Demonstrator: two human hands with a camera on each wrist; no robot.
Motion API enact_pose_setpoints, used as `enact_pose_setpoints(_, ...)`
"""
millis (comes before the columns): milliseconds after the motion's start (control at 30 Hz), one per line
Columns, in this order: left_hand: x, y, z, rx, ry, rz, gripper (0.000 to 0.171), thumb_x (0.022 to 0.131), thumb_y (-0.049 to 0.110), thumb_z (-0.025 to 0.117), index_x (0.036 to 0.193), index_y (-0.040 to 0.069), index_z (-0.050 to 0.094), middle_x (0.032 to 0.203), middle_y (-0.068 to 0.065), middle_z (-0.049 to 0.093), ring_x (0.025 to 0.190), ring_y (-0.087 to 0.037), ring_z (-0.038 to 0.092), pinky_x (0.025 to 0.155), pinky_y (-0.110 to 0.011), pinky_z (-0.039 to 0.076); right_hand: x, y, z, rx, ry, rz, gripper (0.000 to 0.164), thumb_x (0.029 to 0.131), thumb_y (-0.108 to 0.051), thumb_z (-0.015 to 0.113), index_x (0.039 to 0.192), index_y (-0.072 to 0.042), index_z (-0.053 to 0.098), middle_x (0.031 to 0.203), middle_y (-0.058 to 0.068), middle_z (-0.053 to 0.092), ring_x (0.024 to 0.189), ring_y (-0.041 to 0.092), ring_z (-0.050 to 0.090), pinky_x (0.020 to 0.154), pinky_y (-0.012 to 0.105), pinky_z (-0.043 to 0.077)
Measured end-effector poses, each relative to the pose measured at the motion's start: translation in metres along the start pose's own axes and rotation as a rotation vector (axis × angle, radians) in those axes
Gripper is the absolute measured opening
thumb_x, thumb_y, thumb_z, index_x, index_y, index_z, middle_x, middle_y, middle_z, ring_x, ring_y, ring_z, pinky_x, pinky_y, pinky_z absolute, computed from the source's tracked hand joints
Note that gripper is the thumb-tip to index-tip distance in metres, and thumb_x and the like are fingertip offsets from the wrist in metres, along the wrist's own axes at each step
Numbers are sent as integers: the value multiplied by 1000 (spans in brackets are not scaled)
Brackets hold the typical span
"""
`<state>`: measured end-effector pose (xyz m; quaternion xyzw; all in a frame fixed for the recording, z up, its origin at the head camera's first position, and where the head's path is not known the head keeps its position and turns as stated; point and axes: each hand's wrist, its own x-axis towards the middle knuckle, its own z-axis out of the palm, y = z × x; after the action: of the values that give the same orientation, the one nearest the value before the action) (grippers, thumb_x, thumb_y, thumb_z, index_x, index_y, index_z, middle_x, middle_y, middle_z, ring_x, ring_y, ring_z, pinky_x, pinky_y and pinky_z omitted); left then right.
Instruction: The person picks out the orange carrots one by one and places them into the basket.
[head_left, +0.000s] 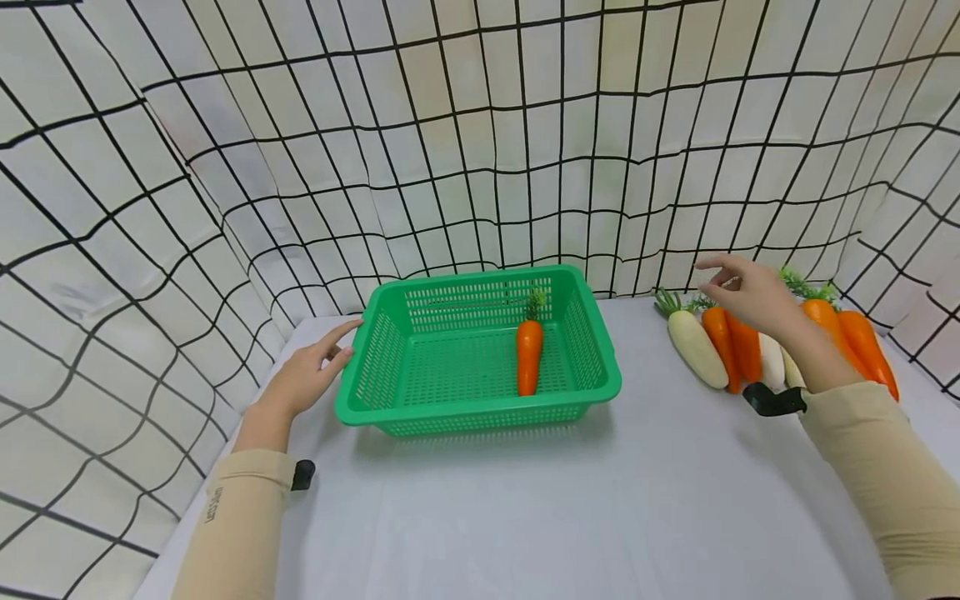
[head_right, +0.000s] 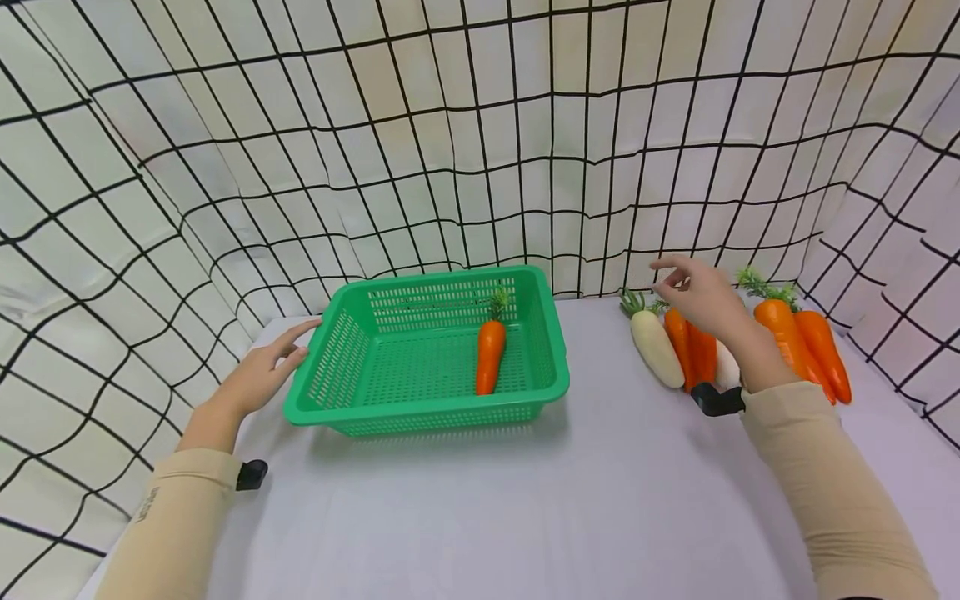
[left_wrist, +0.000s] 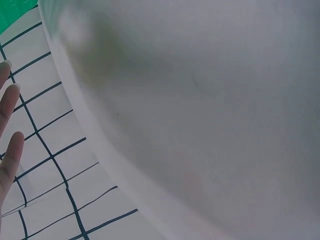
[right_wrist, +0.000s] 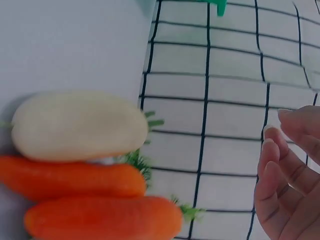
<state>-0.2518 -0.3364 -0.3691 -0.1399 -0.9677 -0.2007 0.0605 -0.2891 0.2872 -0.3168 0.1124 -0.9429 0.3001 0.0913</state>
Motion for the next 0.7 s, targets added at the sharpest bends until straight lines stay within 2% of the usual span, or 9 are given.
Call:
enact_pose_setpoints(167,1,-1,1,-4,1,-8,57,111,45,37,162,20,30,113,-23,66,89,-34,63,73,-53,50,-7,21,-4,-25,1,63,44,104,-23,60,140,2,54,113,28,62,93,40,61,64,36,47)
enact_pose_setpoints(367,0,1,0,-13,2,-6,57,111,44,38,162,20,31,113,-24,66,89,-35,63,72,-53,50,-16,40,-5,-23,4,110,45,105,-21,57,141,5,51,120,33,58,102,47,56,75,47,47)
enact_pose_setpoints(533,-1,1,0,-10,-1,-10,56,111,44,38,162,20,31,116,-24,65,87,-33,62,70,-50,49,-21,51,-3,-21,-23,153,48,106,-21,55,145,6,46,131,36,50,109,52,52,84,61,47)
enact_pose_setpoints(700,-2,1,0,-11,2,-10,56,111,44,38,162,20,31,116,-23,65,86,-32,62,70,-49,49,-23,57,0,-15,-29,199,53,105,-21,56,147,8,40,136,39,44,113,56,48,88,66,45)
